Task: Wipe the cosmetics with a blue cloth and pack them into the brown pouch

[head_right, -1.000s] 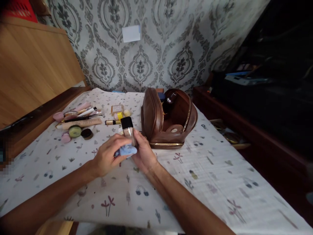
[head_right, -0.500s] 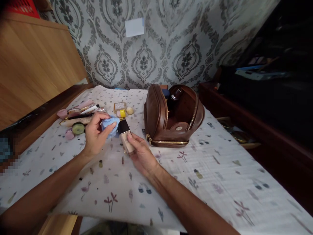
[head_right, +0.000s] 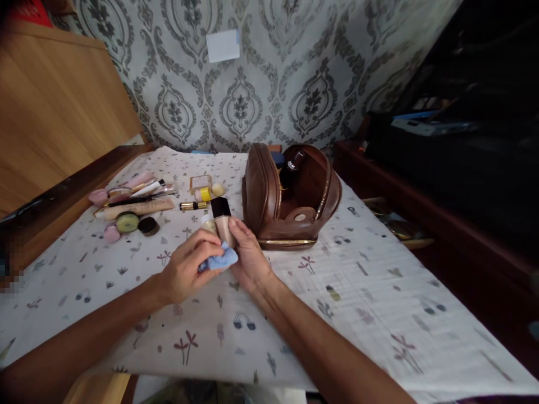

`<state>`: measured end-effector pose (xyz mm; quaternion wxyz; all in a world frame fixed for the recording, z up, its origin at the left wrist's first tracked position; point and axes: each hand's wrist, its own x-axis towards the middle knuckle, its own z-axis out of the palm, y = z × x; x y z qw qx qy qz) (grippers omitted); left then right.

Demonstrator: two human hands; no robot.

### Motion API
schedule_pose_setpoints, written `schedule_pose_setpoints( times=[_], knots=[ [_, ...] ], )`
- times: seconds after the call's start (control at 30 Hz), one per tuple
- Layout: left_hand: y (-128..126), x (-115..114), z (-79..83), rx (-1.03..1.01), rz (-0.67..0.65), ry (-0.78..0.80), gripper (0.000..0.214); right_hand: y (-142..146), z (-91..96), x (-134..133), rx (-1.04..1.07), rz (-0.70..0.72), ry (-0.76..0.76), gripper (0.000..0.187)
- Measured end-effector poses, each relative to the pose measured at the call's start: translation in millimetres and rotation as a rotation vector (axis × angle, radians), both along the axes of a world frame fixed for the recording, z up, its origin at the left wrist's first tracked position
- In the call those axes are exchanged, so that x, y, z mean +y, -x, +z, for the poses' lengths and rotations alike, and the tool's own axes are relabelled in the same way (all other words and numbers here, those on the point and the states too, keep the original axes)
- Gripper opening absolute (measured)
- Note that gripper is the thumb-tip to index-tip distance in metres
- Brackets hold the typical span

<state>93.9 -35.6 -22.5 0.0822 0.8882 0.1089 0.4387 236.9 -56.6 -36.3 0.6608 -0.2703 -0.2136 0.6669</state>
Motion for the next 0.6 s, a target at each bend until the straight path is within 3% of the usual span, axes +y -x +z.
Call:
schedule_pose_setpoints(
  times=[0.13, 0.4, 0.5, 0.6],
  knots=[
    [2, 1, 5.8, -0.041, -0.039, 0.081, 0.006, 1, 4.4, -2, 0.101, 0.068, 0.089, 0.034],
    [16, 37, 13.1, -0.322, 0.338, 0.369, 0.014, 11, 7.7, -10, 0.055, 0.141, 0.182, 0.028],
    [16, 40, 12.6, -0.321, 0.341, 0.353, 0.016, 14, 5.4, -12, -0.009, 0.093, 0.150, 0.027],
    [12, 33, 11.5, -0.287, 0.281, 0.240, 0.016, 12, 5.8, -10, -0.035, 0.075, 0.110, 0.029]
  ],
)
